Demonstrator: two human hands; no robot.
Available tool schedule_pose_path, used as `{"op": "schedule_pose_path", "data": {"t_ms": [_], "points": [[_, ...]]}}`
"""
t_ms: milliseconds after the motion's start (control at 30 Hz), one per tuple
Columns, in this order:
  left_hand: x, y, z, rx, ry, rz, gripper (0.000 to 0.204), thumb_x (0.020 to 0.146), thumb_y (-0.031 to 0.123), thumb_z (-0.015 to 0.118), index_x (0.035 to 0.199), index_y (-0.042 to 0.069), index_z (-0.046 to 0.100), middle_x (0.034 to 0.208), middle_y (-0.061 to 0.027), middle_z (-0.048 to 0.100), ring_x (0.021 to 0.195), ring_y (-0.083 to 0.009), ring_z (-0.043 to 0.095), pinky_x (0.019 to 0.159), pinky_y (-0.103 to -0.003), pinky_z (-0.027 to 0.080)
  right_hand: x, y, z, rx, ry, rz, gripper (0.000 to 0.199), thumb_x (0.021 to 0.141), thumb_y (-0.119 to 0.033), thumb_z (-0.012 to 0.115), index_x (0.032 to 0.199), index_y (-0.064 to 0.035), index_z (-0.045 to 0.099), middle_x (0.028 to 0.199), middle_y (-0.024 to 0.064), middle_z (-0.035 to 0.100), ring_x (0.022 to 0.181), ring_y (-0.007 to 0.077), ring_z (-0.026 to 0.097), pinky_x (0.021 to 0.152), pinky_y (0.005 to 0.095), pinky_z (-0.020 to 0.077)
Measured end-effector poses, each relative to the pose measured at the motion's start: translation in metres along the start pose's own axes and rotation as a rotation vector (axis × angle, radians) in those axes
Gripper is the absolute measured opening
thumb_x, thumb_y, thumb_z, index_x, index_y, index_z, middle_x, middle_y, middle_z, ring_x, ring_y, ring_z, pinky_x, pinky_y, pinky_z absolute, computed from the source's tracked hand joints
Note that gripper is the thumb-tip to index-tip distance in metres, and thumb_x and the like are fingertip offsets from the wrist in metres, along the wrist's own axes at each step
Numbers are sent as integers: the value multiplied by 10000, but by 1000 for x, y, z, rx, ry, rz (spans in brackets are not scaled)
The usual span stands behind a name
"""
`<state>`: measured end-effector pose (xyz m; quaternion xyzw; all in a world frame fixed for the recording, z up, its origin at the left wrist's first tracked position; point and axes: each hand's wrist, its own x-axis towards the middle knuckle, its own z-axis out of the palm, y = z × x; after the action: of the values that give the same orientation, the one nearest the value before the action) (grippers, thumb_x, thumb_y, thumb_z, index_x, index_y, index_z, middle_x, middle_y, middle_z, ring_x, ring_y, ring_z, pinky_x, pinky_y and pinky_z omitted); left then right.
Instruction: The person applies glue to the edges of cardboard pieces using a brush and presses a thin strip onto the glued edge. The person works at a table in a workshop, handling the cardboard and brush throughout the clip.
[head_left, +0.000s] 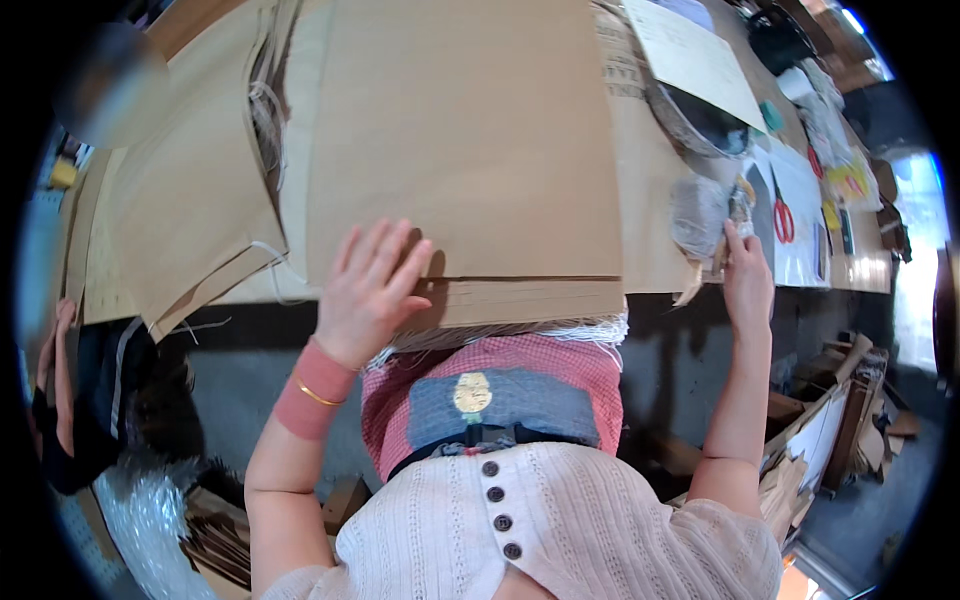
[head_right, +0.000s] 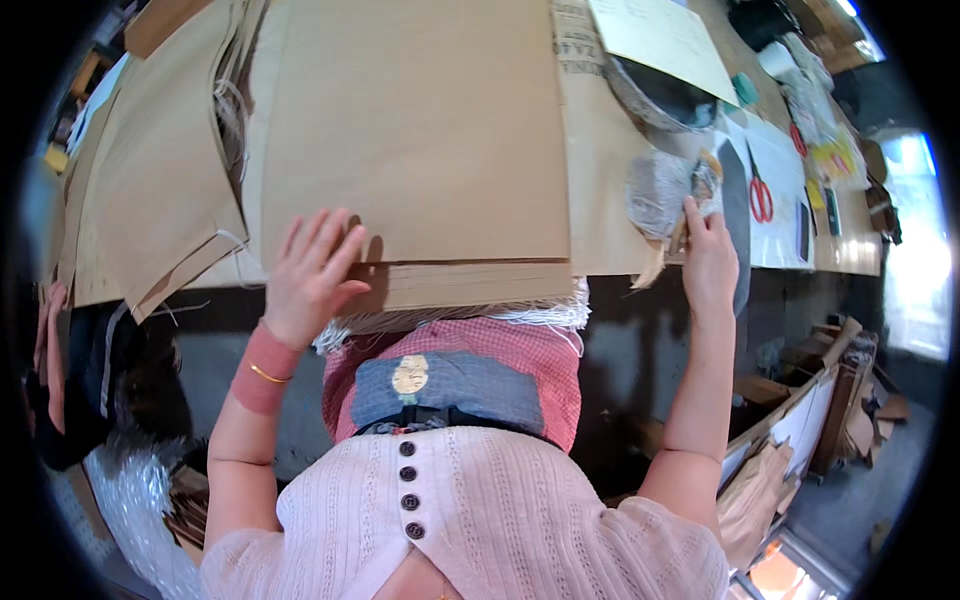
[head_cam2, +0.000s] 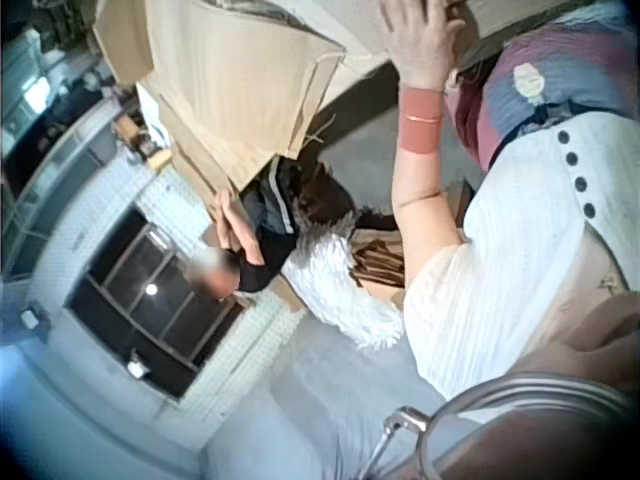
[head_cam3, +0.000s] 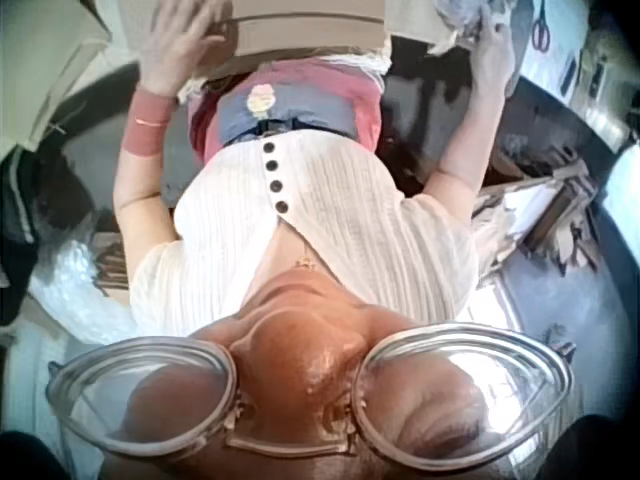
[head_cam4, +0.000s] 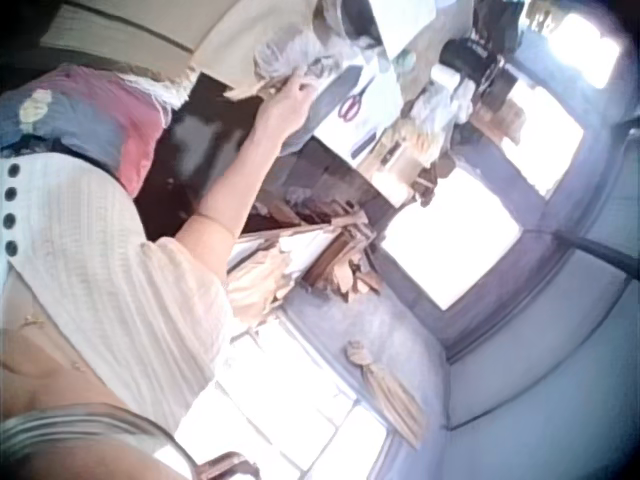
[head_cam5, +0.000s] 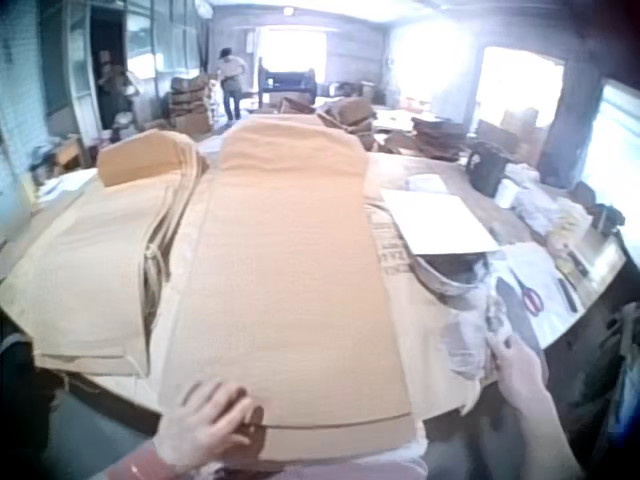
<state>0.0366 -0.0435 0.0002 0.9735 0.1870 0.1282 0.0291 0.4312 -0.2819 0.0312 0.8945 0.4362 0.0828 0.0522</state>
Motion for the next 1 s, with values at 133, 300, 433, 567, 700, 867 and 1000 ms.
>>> {"op": "schedule_pose_path", "data": {"t_ms": [133,300,433,567,700,867,1000], "points": [[36,12,22,49,-75,-3,824,570,387,776,1312,169,490,1398,-161,390,1268,-355,379,1059,-490,291,-1,21,-1,147,106,-210,343,740,-13,571,1067,-115,587,898,109,564,862,310,582,719,404,477],[40,1,24,136,-92,40,823,638,566,639,1343,178,467,1430,-197,338,1298,-395,327,1070,-553,233,35,39,-32,674,441,-82,140,788,-86,692,882,-38,601,789,83,616,673,201,606,600,302,478],[47,3,27,152,-83,15,803,711,663,479,1341,166,469,1430,-212,327,1299,-418,308,1075,-574,196,106,36,-37,993,423,280,262,790,-205,731,760,30,620,610,53,615,507,90,566,474,262,449],[17,36,7,20,71,-12,654,749,457,636,1217,16,517,1225,-218,483,1132,-384,459,957,-532,344,174,39,12,969,323,375,321,773,-257,738,696,37,634,561,63,613,457,112,565,454,252,446],[-58,66,43,-350,-199,17,127,734,162,676,787,60,620,677,-65,585,671,-280,579,590,-380,469,186,36,8,912,313,390,333,773,-268,737,750,44,621,586,74,624,461,120,572,463,261,463],[-94,37,92,39,-103,-108,187,751,145,643,914,57,664,917,-113,643,806,-294,621,715,-408,496,174,29,-16,1027,289,373,363,788,-289,730,765,36,572,597,67,614,466,116,575,460,265,477],[-105,34,106,-92,-163,-92,163,752,96,626,899,39,667,939,-124,636,849,-289,609,708,-394,495,192,23,-19,762,21,315,361,811,-322,662,797,33,599,659,130,645,525,210,627,528,325,511]]}}
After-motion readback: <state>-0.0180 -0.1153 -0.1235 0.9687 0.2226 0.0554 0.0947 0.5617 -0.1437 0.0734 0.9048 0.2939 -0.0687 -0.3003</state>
